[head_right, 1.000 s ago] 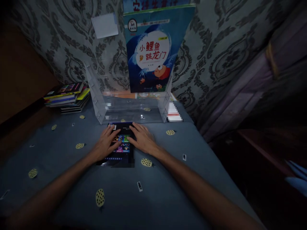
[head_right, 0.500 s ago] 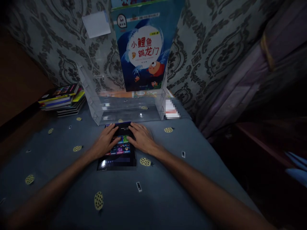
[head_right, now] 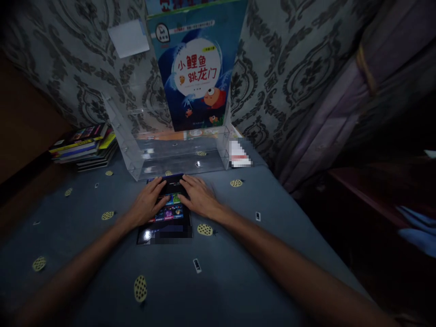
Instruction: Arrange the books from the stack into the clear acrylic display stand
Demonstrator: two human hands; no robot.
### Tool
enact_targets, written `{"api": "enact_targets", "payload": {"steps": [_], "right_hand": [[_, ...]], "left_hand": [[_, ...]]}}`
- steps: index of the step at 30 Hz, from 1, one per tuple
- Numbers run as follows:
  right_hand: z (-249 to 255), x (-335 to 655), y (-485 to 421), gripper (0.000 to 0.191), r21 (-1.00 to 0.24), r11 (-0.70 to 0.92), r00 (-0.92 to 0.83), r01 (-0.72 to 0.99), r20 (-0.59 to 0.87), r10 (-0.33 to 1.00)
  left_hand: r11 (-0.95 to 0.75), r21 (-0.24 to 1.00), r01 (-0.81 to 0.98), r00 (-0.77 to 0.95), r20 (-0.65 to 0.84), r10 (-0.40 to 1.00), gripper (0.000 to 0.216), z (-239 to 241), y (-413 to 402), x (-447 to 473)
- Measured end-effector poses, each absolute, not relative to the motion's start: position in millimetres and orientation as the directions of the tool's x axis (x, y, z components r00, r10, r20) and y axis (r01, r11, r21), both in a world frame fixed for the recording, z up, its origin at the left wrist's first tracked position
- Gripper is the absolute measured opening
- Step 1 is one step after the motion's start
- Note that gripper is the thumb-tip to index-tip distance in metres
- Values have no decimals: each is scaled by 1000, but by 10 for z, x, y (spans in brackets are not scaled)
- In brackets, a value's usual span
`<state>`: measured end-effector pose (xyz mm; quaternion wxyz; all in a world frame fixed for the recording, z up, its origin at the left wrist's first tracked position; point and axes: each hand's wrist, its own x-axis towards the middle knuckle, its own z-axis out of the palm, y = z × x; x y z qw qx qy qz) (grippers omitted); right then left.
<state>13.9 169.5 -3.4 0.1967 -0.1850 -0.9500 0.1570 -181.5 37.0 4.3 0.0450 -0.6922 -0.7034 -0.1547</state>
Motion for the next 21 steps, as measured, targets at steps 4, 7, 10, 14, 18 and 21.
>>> {"api": "enact_targets", "payload": {"steps": [4, 7, 10, 14, 18, 21], "right_hand": [[-31, 141, 1686, 52, -363, 885, -853, 293, 318, 413], [-21, 145, 1682, 52, -377, 885, -852, 273, 332, 405], [-27, 154, 1689, 54, -415, 874, -844, 252, 348, 409], [-55, 176, 1713, 61, -484, 845, -822, 226, 371, 432], [-53, 180, 1736, 62, -519, 822, -816, 233, 356, 456], [-35, 169, 1744, 59, -516, 826, -820, 226, 357, 447]], "left_hand": [[-57, 157, 986, 18, 242, 970, 54, 85, 427, -1836], [-87, 155, 984, 55, 203, 978, 49, 151, 512, -1807], [-125, 123, 985, 99, 199, 975, 47, 212, 625, -1732], [-200, 96, 975, 177, 211, 961, 53, 250, 770, -1631], [-225, 118, 967, 195, 222, 955, 57, 243, 847, -1609], [-225, 132, 965, 193, 218, 957, 55, 227, 858, -1629]]}}
